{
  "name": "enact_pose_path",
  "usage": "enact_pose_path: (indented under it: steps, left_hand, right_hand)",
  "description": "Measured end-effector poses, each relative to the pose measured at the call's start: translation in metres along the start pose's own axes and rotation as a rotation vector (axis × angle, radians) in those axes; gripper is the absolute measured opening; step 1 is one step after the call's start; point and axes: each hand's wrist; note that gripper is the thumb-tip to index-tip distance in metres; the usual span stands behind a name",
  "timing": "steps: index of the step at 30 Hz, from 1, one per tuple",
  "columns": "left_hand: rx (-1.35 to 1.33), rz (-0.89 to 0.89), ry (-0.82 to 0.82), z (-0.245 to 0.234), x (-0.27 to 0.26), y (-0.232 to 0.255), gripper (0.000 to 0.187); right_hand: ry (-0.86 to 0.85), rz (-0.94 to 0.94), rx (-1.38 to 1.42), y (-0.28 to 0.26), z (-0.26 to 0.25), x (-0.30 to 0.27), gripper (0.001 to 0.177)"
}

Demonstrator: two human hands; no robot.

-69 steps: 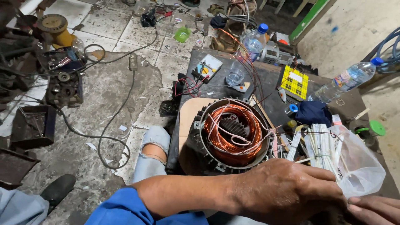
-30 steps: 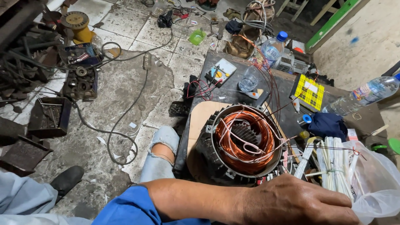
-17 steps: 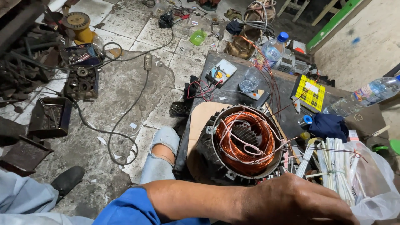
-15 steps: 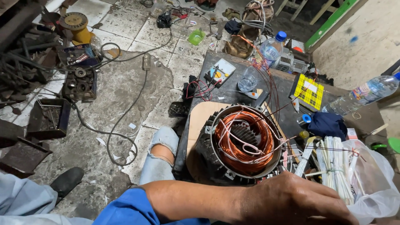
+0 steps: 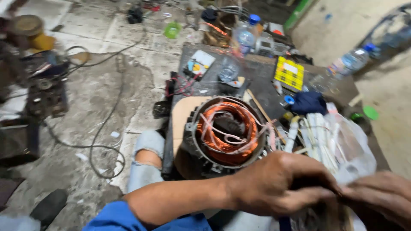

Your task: The person sits on the floor and winds copper wire into the slots of a motor stator. They use pliers to cut the wire and insert white insulating strips into the stator slots to separate the windings.

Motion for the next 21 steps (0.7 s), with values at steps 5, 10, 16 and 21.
enact_pose_path:
  steps: [5,10,16,21]
  left_hand:
    - [0.044,-0.015,0.08,-0.004,0.012,0.023,0.011]
    - [0.071,-0.084,0.126,-0.006,0.014,0.023,0.012]
    - [0.093,-0.086,0.153,-0.005,0.016,0.023,0.013]
    - [0.133,-0.06,0.152,-0.004,0.016,0.021,0.012]
  right_hand:
    - [0.245,0.279,0.303,-0.07,-0.002,0.05,0.021]
    - [0.348,0.316,0.336,-0.061,0.009,0.043,0.013]
    - [0.307,0.304,0.155,-0.066,0.004,0.045,0.027]
    - [0.29,0.451,0.051,-0.076,-0.001,0.048,0.011]
Point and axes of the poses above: each hand's wrist, its own x-axis towards the middle knuckle, its own z-axis out of the palm, y = z × x, and after that the axes turned 9 degrees about -x, right-handed
